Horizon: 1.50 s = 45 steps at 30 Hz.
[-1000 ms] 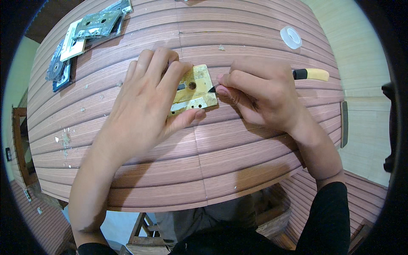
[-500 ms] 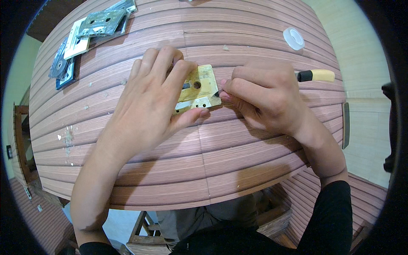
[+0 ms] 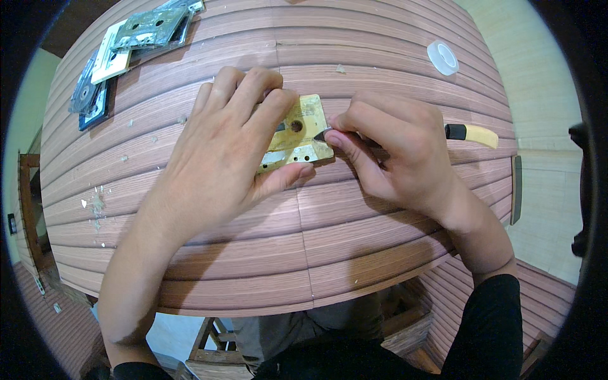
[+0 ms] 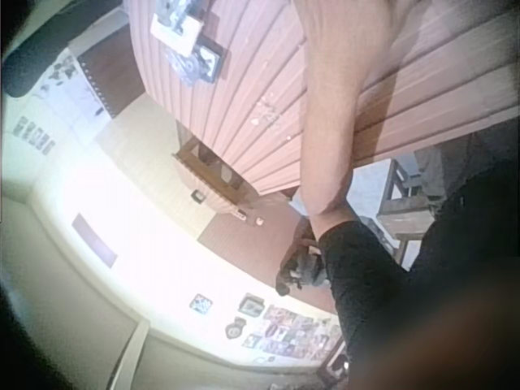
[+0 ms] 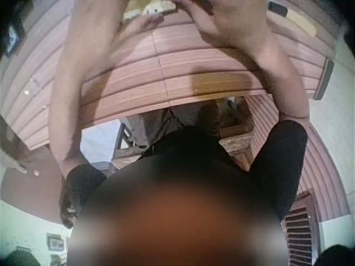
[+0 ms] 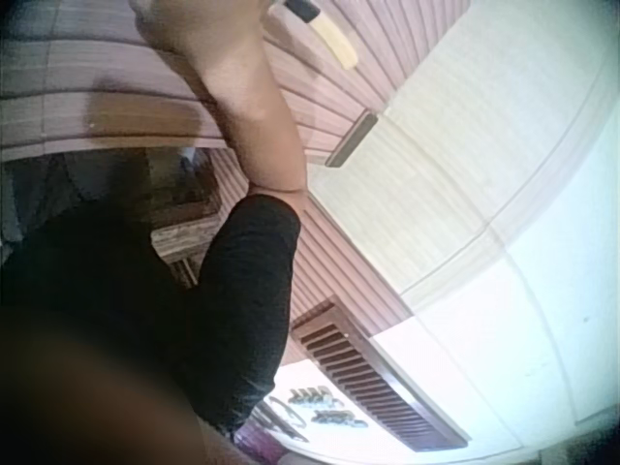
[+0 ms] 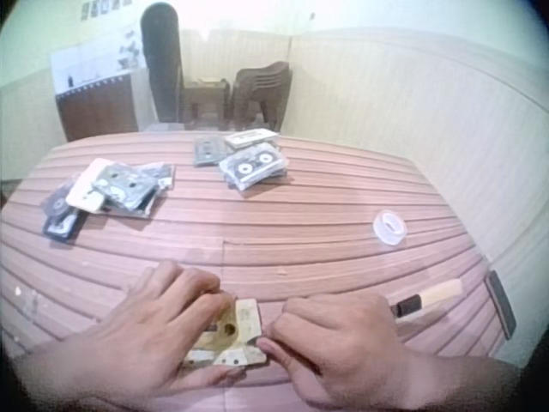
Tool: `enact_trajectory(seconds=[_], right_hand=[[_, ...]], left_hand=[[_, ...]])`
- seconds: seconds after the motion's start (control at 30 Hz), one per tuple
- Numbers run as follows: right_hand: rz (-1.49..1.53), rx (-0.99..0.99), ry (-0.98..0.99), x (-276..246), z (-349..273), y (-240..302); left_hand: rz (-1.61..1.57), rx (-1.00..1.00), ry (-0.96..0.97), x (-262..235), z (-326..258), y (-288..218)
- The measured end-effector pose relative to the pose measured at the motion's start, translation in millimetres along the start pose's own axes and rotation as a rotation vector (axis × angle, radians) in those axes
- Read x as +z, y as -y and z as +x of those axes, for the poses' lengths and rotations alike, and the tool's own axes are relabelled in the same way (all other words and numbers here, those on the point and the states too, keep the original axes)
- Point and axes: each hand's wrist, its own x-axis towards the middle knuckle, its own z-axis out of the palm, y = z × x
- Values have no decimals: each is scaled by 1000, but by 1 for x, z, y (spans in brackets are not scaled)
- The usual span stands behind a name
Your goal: The person uses a knife to scrape and clean the surface of a yellow cassette tape, then applies clear tape to the label area. They handle several cassette tapes on the table, moving them aside and picking up another one to continue the process.
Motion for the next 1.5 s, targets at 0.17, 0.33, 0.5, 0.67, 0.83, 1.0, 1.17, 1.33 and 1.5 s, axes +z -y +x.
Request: enact_trajectory(seconds=[0.17, 0.33, 0.5, 0.67, 0.83, 1.0, 1.17, 1.33, 1.5], right_hand=[[8, -83, 44, -1, 3, -8], [28, -223, 88, -6, 7, -19], [-45, -317, 93, -10, 8, -17], [2, -338, 101, -12, 8, -19], [167, -281, 74, 0, 11, -30], [96, -324, 53, -1, 6, -26], [-8, -392, 31, -3, 9, -18], [-119, -500, 17, -8, 7, -19], [-146, -568, 16, -7, 3, -23]], left_hand=[[11, 10, -21, 1, 0, 0], [-4, 2, -21, 1, -2, 0], [-11, -3, -21, 1, -1, 0], [-33, 10, -24, 0, -1, 2], [-35, 7, -15, 1, -1, 2], [-35, -20, -1, 0, -1, 0], [-32, -20, -4, -1, -2, -2], [-20, -13, -15, 0, -3, -3], [-28, -40, -3, 0, -4, -4]])
